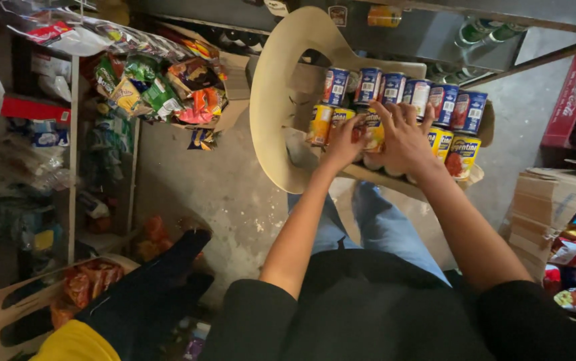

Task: The person organizes canned goods on metal shelves in a small store. They pick up cans from a plastic chair and place them onto the shelves, stacking them vertically and aligning them in rows. The person handles various brands of canned sardines and other food items.

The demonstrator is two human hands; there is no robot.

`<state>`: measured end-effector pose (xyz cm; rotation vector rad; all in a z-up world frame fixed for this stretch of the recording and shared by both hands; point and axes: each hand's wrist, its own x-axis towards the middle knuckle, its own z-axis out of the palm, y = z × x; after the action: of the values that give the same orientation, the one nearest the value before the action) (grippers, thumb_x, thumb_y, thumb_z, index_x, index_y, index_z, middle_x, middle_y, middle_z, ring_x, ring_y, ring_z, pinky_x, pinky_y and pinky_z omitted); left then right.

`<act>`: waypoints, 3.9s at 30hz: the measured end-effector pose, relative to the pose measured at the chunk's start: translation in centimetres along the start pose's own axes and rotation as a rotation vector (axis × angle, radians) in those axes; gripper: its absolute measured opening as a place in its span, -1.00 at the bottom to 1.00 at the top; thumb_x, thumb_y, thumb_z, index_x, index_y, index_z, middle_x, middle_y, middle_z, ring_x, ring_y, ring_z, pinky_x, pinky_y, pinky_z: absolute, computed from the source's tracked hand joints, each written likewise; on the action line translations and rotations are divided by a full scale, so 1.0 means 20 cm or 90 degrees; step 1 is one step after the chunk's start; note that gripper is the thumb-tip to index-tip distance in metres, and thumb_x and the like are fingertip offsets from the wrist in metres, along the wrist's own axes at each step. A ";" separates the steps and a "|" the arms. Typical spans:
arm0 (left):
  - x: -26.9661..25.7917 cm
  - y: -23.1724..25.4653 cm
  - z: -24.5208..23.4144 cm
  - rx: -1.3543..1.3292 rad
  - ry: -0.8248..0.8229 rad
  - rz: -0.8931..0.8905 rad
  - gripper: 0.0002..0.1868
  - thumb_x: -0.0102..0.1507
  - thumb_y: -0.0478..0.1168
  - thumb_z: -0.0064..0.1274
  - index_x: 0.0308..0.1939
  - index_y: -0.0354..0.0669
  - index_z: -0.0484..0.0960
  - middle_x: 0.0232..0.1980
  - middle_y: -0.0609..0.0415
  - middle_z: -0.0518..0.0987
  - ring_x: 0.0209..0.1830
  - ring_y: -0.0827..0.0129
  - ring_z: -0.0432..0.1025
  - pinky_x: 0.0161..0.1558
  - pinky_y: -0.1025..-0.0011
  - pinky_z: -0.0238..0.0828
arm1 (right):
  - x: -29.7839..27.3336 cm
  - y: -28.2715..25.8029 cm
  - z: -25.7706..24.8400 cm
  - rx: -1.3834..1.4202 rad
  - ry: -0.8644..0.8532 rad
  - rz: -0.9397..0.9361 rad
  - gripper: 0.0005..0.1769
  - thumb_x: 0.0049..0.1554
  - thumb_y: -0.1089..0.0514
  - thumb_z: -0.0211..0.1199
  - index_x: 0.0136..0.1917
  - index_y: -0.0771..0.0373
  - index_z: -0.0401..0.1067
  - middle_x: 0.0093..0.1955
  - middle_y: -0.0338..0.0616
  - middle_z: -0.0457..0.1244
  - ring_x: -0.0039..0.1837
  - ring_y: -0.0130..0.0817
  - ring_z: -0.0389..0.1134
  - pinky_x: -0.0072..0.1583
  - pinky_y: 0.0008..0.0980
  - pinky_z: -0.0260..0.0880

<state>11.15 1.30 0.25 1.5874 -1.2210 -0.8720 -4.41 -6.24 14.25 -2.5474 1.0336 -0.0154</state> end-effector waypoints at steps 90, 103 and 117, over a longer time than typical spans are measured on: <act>1.40 2.44 -2.35 0.264 0.459 0.683 -0.35 0.27 -0.17 0.23 0.40 0.16 0.29 0.38 -0.21 0.32 0.35 -0.27 0.40 0.16 -0.05 0.43 | 1.23 -1.26 -2.13 -0.232 0.758 -0.120 -0.76 0.43 -0.10 0.19 0.15 -0.04 0.61 0.06 -0.20 0.32 0.17 -0.11 0.26 0.19 -0.07 0.09; 1.47 2.58 -2.23 0.402 0.500 0.678 -0.20 0.16 -0.50 0.09 0.50 -0.17 0.26 0.58 -0.16 0.08 0.60 -0.18 0.05 0.61 0.02 0.13 | 1.21 -1.30 -2.17 -0.189 0.751 -0.115 -0.68 0.38 -0.05 0.11 0.31 0.03 0.51 0.11 -0.16 0.34 0.15 -0.08 0.28 0.17 -0.06 0.12; 2.44 2.40 -2.07 0.134 0.364 0.447 0.15 0.16 -0.09 0.31 0.53 -0.49 -0.19 0.37 -0.64 0.18 0.35 -0.44 0.18 0.35 -0.11 0.13 | 1.52 -1.18 -2.52 -0.030 0.367 0.037 -0.37 0.24 -0.14 0.08 0.53 -0.08 0.09 0.44 -0.04 0.23 0.53 0.09 0.06 0.45 0.20 -0.05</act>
<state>46.43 -39.90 59.09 1.2797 -1.3216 0.1564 25.80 -29.03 65.28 -2.6111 1.3152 -0.7543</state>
